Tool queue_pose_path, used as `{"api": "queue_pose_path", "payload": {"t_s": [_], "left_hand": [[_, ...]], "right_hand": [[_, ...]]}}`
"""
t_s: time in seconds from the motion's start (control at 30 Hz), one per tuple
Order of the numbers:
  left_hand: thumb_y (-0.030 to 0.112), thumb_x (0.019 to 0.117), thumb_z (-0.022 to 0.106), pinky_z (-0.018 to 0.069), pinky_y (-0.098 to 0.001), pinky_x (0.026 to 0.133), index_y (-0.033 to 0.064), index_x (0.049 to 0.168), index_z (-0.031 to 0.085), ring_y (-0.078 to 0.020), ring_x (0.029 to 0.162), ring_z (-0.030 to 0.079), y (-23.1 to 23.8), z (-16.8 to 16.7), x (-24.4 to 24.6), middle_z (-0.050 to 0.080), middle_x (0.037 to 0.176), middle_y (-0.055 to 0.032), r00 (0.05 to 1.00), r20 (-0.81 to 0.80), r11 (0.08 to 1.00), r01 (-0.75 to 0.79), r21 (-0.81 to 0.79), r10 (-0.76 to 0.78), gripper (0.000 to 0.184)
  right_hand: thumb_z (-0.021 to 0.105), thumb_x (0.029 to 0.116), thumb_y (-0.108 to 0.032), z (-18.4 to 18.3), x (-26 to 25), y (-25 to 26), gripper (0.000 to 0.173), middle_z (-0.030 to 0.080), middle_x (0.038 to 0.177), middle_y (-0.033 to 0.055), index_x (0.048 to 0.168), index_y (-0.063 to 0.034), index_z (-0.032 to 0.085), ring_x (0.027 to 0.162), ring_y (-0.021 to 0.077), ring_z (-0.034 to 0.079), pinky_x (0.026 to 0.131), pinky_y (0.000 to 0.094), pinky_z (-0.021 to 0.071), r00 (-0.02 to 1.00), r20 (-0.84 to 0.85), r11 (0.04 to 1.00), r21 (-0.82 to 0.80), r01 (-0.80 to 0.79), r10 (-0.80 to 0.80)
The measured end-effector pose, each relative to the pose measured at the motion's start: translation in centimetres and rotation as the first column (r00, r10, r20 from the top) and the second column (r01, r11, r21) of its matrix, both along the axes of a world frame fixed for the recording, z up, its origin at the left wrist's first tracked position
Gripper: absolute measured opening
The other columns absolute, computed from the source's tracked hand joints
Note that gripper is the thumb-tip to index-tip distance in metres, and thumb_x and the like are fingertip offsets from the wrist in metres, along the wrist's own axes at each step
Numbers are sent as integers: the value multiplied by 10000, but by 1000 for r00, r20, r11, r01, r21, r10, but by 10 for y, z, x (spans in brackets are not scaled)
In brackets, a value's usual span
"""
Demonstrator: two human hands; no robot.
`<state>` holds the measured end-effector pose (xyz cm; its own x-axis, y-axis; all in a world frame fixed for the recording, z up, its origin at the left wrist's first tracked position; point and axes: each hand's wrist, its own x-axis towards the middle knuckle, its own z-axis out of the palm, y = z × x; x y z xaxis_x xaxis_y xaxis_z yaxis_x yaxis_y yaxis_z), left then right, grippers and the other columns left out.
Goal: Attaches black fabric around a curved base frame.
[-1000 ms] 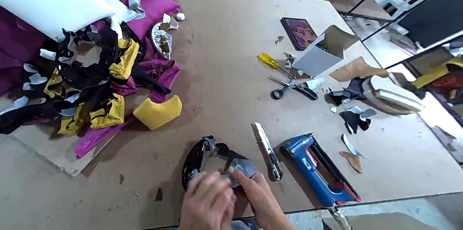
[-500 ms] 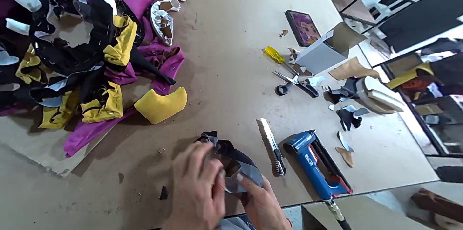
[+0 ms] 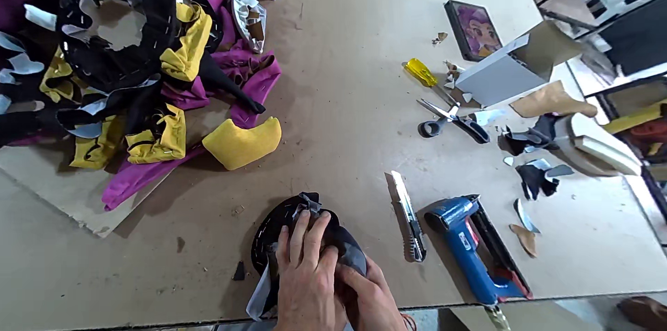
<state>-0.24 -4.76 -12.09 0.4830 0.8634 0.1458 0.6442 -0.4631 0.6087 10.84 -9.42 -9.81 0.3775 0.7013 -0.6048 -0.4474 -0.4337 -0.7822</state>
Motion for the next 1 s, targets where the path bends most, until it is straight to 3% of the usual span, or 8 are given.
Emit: {"api": "queue_pose_path", "payload": {"t_s": [0.17, 0.23, 0.33, 0.53, 0.67, 0.9, 0.97, 1.0], "left_hand": [[116, 848, 611, 279, -671, 1167, 189, 923, 730, -378, 1489, 376, -3, -5, -1, 550, 1510, -66, 989, 108, 995, 92, 49, -97, 159], [175, 973, 558, 299, -605, 1214, 184, 1008, 682, -342, 1505, 356, 0, -8, -5, 530, 1519, -73, 961, 262, 995, 76, 57, -88, 129], [295, 981, 624, 366, -526, 1204, 208, 1122, 642, -281, 1488, 386, 3, -13, -13, 527, 1500, -39, 955, 293, 980, -6, 197, -53, 167], [291, 946, 659, 398, -516, 1191, 175, 1127, 625, -302, 1461, 426, 7, -36, -20, 529, 1476, -103, 938, 334, 970, 10, 244, -94, 218], [365, 867, 735, 482, -399, 1129, 144, 1168, 610, -232, 1382, 516, 6, -37, -20, 577, 1394, -132, 921, 389, 993, -40, 112, -7, 394], [377, 893, 714, 466, -403, 1145, 112, 1028, 659, -278, 1358, 550, 7, -39, -15, 674, 1288, -123, 921, 388, 985, -53, 163, -15, 302], [415, 929, 683, 454, -433, 1151, 117, 1114, 617, -284, 1390, 508, 13, -29, -8, 621, 1345, -134, 875, 482, 992, -20, 126, -44, 357], [412, 956, 654, 458, -445, 1151, 119, 1183, 596, -282, 1408, 487, 19, -20, -3, 579, 1394, -140, 834, 546, 995, 40, 91, -83, 375]], "right_hand": [[544, 858, 82, 0, -2, -8, 254, 751, 878, 88, 1079, -13, 626, 777, 145, 733, 735, 346, 626, 978, -171, 992, 24, 123, -117], [665, 838, 68, -6, 3, -8, 328, 741, 975, 127, 1158, 9, 625, 849, 188, 732, 778, 390, 627, 967, -230, 975, 165, 151, -110], [816, 785, -7, -10, 7, -2, 489, 710, 1040, 174, 1217, 35, 591, 894, 226, 724, 802, 416, 628, 961, -253, 946, 270, 180, -110], [808, 772, 19, -9, 0, -3, 445, 723, 994, 181, 1166, 56, 605, 861, 225, 732, 803, 410, 631, 941, -302, 972, 124, 197, -153], [790, 791, 3, -13, -5, -5, 304, 737, 936, 171, 1062, 60, 664, 827, 209, 732, 787, 383, 630, 962, -196, 974, 81, 210, -191], [759, 809, -39, -12, -16, -7, 190, 732, 836, 172, 971, 41, 699, 720, 205, 720, 700, 385, 626, 942, -184, 952, 76, 298, -280], [776, 793, -2, 4, -15, 0, 147, 737, 812, 121, 930, 22, 726, 700, 154, 706, 671, 332, 614, 959, 0, 931, 239, 277, -285], [806, 791, -18, 14, -11, 5, 186, 757, 895, 79, 968, -4, 752, 792, 123, 721, 731, 302, 621, 941, 192, 905, 379, 191, -279]]}}
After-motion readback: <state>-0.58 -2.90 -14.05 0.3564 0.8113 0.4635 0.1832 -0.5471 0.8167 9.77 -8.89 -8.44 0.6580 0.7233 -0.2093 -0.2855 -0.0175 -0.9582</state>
